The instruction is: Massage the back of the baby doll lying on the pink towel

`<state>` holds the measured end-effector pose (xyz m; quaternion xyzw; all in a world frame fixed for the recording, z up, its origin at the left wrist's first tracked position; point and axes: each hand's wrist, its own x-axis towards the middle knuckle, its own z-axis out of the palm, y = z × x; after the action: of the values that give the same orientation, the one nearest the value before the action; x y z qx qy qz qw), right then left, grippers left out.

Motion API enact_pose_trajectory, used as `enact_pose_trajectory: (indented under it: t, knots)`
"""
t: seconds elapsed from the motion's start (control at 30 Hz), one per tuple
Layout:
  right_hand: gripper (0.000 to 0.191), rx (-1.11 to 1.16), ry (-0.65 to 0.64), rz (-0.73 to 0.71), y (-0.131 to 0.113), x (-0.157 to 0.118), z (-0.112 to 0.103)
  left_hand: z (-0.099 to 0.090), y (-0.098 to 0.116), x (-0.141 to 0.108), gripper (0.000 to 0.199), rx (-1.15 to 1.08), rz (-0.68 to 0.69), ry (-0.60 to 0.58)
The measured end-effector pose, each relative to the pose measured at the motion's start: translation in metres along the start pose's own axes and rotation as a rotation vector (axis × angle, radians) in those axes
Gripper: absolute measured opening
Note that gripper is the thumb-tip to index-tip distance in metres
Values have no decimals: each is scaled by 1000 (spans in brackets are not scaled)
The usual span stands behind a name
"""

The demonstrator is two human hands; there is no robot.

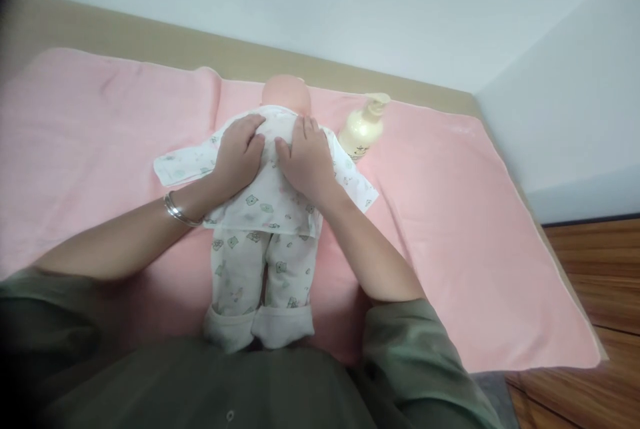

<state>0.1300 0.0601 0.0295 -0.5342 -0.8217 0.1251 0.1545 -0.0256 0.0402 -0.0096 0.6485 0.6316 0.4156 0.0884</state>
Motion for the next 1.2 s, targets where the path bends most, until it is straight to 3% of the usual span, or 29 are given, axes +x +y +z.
enact_pose_trajectory:
  t: [0.23, 0.37, 0.5, 0.63, 0.8, 0.97, 1.1, 1.2]
  knots:
    - [63, -128, 71, -163, -46, -55, 15, 1, -4, 3, 44, -24, -14, -14]
    - [63, -77, -37, -206, -27, -31, 7, 0, -1, 3, 48, -18, -25, -59]
    - [68, 2, -54, -70, 0, -1, 3, 1, -1, 1, 44, -63, -26, -18]
    - [66, -10, 39, -36, -12, -16, 9, 3, -4, 0, 41, -34, -6, 16]
    - [61, -133, 71, -151, -40, -49, 16, 1, -4, 1, 40, -17, 1, -10]
    - [58, -46, 13, -201, -20, -25, 11, 0, -3, 1, 43, -5, -3, -36]
    - [64, 0, -18, -76, -1, 0, 5, 0, -2, 1, 45, 16, -5, -38]
    - [66, -52, 2, -11, -4, -3, 2, 0, -1, 0, 47, 26, -5, -38]
